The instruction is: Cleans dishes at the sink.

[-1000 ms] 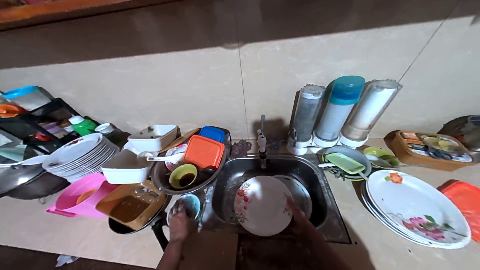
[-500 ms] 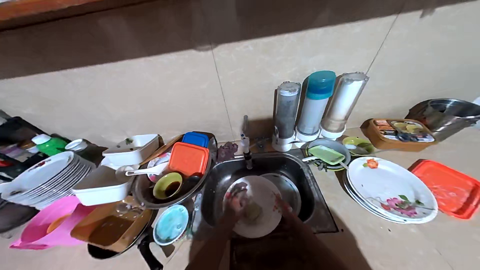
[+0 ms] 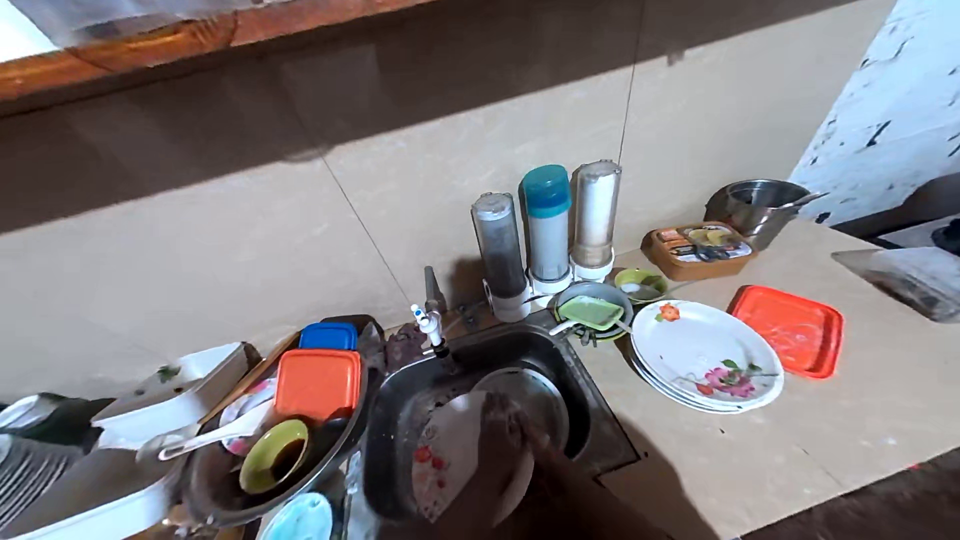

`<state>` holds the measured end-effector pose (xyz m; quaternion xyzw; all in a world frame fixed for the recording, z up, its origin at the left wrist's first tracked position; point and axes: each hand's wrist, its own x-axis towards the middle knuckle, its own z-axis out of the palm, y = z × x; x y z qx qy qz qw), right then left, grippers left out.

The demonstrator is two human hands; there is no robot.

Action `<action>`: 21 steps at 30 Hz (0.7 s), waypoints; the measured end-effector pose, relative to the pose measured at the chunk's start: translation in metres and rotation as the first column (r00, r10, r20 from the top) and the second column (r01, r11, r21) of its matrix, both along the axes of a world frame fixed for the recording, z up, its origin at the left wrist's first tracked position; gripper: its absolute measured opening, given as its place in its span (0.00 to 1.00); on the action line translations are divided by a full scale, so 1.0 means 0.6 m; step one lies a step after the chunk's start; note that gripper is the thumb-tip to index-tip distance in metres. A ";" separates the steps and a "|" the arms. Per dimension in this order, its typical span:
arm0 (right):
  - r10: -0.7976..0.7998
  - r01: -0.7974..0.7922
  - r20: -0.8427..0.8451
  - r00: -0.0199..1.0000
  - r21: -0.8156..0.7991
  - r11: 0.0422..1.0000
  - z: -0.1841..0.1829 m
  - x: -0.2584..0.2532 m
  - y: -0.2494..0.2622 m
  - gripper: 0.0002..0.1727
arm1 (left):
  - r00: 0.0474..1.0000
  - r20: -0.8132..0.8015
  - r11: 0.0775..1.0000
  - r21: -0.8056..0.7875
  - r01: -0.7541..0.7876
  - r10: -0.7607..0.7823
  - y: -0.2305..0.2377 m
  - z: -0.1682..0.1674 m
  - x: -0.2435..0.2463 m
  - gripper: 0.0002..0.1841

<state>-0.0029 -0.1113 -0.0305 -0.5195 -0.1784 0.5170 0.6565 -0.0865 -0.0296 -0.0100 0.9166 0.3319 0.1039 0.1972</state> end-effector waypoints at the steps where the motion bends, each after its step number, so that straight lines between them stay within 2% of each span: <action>1: -0.014 0.013 0.027 1.000 0.031 0.999 -0.009 0.006 0.001 0.28 | 0.996 0.009 0.996 0.028 0.087 -0.087 0.009 -0.014 -0.008 0.28; 2: -0.031 0.030 0.037 0.999 0.026 0.999 -0.012 0.009 -0.002 0.28 | 0.993 -0.061 0.991 0.083 0.108 -0.103 0.026 -0.022 -0.025 0.30; 3: -0.055 0.055 0.015 0.998 -0.011 0.998 -0.009 0.008 -0.004 0.29 | 0.988 -0.151 0.991 0.129 0.036 -0.016 0.048 -0.022 -0.045 0.30; 4: -0.073 0.071 -0.014 0.997 -0.063 0.995 -0.001 0.005 -0.004 0.30 | 0.963 -0.226 0.976 0.188 -0.105 0.148 0.070 -0.015 -0.061 0.31; 5: -0.062 0.057 -0.043 0.997 -0.102 0.993 0.005 0.002 -0.004 0.31 | 0.918 -0.249 0.934 0.261 -0.244 0.309 0.091 -0.011 -0.069 0.33; 6: -0.029 0.022 -0.062 0.998 -0.113 0.993 0.007 0.000 -0.004 0.31 | 0.879 -0.204 0.881 0.304 -0.361 0.431 0.105 -0.011 -0.067 0.35; 7: 0.005 -0.011 -0.068 0.998 -0.091 0.996 0.005 -0.001 -0.002 0.31 | 0.871 -0.135 0.857 0.300 -0.419 0.473 0.106 -0.010 -0.058 0.35; 8: 0.041 -0.044 -0.061 0.997 -0.054 0.998 0.000 -0.001 -0.002 0.31 | 0.894 -0.079 0.875 0.260 -0.408 0.441 0.089 -0.006 -0.044 0.34; 10: 0.068 -0.067 -0.034 0.997 0.022 0.997 -0.011 0.002 0.001 0.30 | 0.970 -0.029 0.964 0.120 -0.237 0.242 0.024 0.009 -0.002 0.31; 12: -0.043 0.046 -0.076 0.996 0.045 0.998 -0.015 0.007 0.003 0.28 | 1.000 0.009 0.997 -0.082 0.004 -0.003 -0.025 0.005 0.015 0.29; 13: -0.089 0.093 -0.086 0.992 0.054 0.994 -0.013 0.015 -0.003 0.28 | 0.991 -0.061 0.984 -0.140 0.106 -0.116 -0.035 0.008 0.007 0.30; 14: -0.147 0.150 -0.076 0.986 0.037 0.988 -0.011 0.021 -0.006 0.29 | 0.963 -0.153 0.971 -0.120 0.205 -0.222 -0.033 0.009 -0.012 0.31; 15: -0.211 0.212 -0.064 0.975 0.003 0.977 -0.006 0.026 -0.007 0.30 | 0.936 -0.217 0.961 -0.026 0.277 -0.276 -0.020 0.003 -0.039 0.31; 16: -0.262 0.261 -0.042 0.964 -0.035 0.965 -0.003 0.028 -0.006 0.30 | 0.938 -0.219 0.948 0.110 0.299 -0.270 0.002 -0.009 -0.070 0.29; 18: -0.285 0.284 0.004 0.959 -0.101 0.954 -0.001 0.027 0.000 0.29 | 0.971 -0.201 0.942 0.279 0.185 -0.131 0.058 -0.006 -0.118 0.26; 20: -0.176 0.180 0.042 0.983 -0.124 0.976 0.002 0.021 0.002 0.30 | 0.953 -0.277 0.949 0.313 -0.030 0.122 0.098 0.022 -0.118 0.28; 21: -0.109 0.113 0.048 0.993 -0.108 0.988 0.003 0.017 0.002 0.29 | 0.937 -0.288 0.944 0.313 -0.103 0.197 0.104 0.033 -0.103 0.29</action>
